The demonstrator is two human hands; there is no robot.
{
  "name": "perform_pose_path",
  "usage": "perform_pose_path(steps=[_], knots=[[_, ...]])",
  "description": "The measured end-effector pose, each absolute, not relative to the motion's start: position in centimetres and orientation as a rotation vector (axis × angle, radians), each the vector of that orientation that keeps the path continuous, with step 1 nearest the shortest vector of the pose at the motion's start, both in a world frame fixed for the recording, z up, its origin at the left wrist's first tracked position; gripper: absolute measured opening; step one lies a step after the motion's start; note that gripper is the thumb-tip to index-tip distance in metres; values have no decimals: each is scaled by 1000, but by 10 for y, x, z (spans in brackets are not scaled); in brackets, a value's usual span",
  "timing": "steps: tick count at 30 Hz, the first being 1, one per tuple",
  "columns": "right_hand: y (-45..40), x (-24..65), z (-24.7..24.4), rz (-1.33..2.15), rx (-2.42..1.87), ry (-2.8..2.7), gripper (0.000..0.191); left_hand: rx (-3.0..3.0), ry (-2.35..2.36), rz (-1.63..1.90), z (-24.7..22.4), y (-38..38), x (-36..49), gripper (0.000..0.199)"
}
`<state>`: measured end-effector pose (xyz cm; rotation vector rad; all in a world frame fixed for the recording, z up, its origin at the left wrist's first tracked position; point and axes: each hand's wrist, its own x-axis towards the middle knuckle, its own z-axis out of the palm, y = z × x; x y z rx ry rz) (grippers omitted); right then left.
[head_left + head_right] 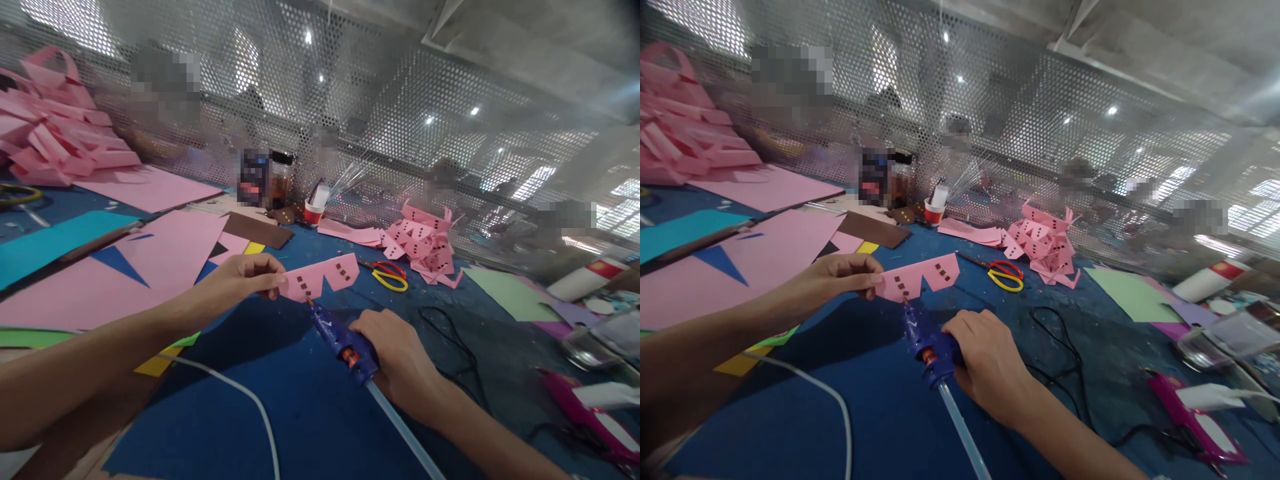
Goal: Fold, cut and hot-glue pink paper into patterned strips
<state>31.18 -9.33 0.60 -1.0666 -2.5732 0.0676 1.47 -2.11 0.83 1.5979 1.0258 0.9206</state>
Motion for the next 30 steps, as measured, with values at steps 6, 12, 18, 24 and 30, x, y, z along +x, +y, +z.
perform_pose_path(steps=[6, 12, 18, 24, 30], knots=[[-94, 312, 10, 72, -1066, -2543, 10, 1584, 1046, 920, 9, -22, 15, 22], [-94, 309, 11, 48, -1119, -2519, 10, 1595, 1031, 922, 11, -22, 16, 21], [-94, 310, 10, 48, -1106, -2520, 9, 1608, 1009, 912, 7, -20, 14, 21], [-94, 309, 11, 27, -1051, -2505, 14, 1598, 1012, 913, 7, -21, 14, 21], [-93, 309, 10, 8, -1045, -2500, 10, 1602, 1005, 900, 8, -21, 15, 22]])
